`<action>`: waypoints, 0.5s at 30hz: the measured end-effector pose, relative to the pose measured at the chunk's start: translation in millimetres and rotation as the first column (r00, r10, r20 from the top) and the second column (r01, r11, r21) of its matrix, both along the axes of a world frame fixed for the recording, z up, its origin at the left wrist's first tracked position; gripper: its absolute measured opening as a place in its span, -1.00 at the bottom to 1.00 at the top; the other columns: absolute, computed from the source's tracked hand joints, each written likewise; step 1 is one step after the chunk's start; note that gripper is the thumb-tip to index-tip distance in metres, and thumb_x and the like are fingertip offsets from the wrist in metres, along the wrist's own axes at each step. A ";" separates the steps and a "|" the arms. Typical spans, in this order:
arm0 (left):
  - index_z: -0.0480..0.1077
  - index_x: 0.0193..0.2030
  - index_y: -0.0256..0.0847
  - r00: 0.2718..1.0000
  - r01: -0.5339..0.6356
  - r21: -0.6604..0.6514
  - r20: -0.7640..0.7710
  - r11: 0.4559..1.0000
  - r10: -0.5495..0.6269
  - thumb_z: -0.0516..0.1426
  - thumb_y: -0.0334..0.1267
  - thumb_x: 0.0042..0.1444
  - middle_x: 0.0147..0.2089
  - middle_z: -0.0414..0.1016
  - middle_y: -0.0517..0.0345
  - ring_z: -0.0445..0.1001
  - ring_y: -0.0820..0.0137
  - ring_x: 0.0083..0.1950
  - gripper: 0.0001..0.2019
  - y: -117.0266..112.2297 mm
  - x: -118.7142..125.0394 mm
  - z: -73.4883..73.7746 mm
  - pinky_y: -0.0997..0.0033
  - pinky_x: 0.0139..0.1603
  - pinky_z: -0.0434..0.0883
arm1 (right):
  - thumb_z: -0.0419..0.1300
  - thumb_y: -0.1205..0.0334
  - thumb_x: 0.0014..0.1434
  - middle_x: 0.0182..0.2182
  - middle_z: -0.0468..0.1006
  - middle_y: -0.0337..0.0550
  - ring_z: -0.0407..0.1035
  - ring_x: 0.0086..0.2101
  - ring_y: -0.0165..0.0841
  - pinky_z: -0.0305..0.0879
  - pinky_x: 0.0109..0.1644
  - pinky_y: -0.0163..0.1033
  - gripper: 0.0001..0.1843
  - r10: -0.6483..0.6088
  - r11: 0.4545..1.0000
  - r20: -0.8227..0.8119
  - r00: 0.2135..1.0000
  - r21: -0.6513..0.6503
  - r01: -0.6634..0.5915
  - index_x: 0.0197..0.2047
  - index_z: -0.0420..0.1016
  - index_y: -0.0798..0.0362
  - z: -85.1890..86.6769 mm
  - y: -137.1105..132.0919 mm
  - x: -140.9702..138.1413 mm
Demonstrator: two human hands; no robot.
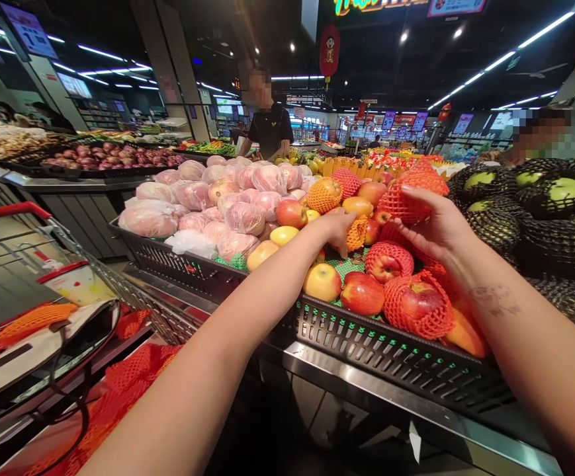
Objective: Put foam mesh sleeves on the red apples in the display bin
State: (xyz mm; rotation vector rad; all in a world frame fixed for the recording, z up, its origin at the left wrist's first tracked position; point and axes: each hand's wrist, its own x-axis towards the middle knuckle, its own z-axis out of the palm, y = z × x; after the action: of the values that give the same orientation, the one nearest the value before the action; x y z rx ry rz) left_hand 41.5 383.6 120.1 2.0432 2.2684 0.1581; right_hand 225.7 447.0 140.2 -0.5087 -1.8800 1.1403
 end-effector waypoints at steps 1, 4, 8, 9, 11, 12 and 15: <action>-0.02 0.50 -0.23 1.000 -0.001 -0.009 -0.001 1.000 0.001 0.45 -0.35 -0.38 0.54 -0.01 -0.29 0.13 0.01 0.51 0.24 -0.1 -0.1 0.5 0.22 0.49 0.14 | 0.31 -0.18 0.02 -0.10 0.64 -0.06 0.50 0.02 -0.05 0.61 -0.09 0.04 -0.60 0.001 0.995 -0.020 1.000 -0.098 -0.003 -0.21 0.52 -0.07 0.6 -1.4 -0.2; -0.01 0.51 -0.27 1.000 0.004 -0.013 0.005 1.000 -0.004 0.46 -0.37 -0.40 0.54 -0.01 -0.33 0.11 -0.04 0.51 0.26 0.2 -0.9 0.3 0.22 0.48 0.15 | 0.38 -0.13 -0.05 0.00 0.62 -0.10 0.45 0.11 -0.08 0.61 -0.04 -0.03 -0.58 -0.013 0.954 -0.066 0.998 -0.299 -0.008 -0.20 0.49 -0.07 2.7 -7.4 -1.6; 0.12 0.44 -0.35 0.998 0.055 0.059 -0.019 0.997 -0.054 0.44 -0.34 -0.33 0.43 0.22 -0.35 0.29 -0.08 0.40 0.11 2.4 -1.9 -3.7 0.17 0.38 0.29 | 0.39 -0.07 -0.06 -0.03 0.62 -0.11 0.45 0.11 -0.10 0.60 -0.03 -0.05 -0.62 -0.019 0.948 -0.091 0.996 -0.317 -0.011 -0.23 0.49 -0.07 3.8 -10.3 -2.4; 0.17 0.41 -0.34 0.998 0.060 0.077 -0.023 0.995 -0.058 0.44 -0.32 -0.29 0.39 0.28 -0.32 0.34 -0.07 0.35 0.05 2.8 -1.9 -4.5 0.16 0.34 0.33 | 0.38 -0.08 -0.05 -0.04 0.62 -0.10 0.46 0.10 -0.09 0.60 -0.03 -0.03 -0.63 -0.010 0.954 -0.087 0.996 -0.299 -0.017 -0.23 0.49 -0.07 3.7 -9.6 -2.0; 0.25 0.34 -0.33 0.999 0.042 0.113 -0.003 0.993 -0.042 0.43 -0.24 -0.24 0.32 0.37 -0.29 0.42 -0.06 0.28 -0.06 2.7 -2.1 -4.8 0.14 0.27 0.39 | 0.36 -0.12 -0.01 -0.04 0.63 -0.09 0.46 0.11 -0.05 0.59 -0.02 0.03 -0.62 -0.004 0.961 -0.079 0.997 -0.275 -0.018 -0.22 0.49 -0.08 3.3 -7.1 -0.7; 0.28 0.31 -0.32 0.999 0.020 0.140 0.026 0.990 -0.024 0.43 -0.20 -0.23 0.30 0.39 -0.28 0.44 -0.06 0.25 -0.10 2.1 -2.5 -4.1 0.13 0.24 0.41 | 0.34 -0.15 0.00 -0.03 0.63 -0.10 0.45 0.12 -0.02 0.59 -0.02 0.07 -0.62 -0.002 0.962 -0.080 0.997 -0.271 -0.020 -0.22 0.49 -0.10 2.9 -5.5 -0.1; 0.30 0.25 -0.29 0.986 -0.090 0.271 0.163 0.958 0.046 0.41 -0.12 -0.20 0.25 0.43 -0.25 0.47 -0.05 0.21 -0.17 -2.4 -5.1 0.7 0.11 0.20 0.43 | 0.27 -0.23 0.06 0.02 0.61 -0.11 0.41 0.15 0.07 0.57 -0.05 0.18 -0.61 0.036 0.971 -0.048 0.998 -0.236 -0.046 -0.18 0.48 -0.16 1.1 -1.5 0.6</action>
State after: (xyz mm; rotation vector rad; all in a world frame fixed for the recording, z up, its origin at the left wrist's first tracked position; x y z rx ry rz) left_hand 36.3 381.3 120.8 1.9902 2.3313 0.6522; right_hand 226.3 445.5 141.3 -0.5742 -1.7334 1.4024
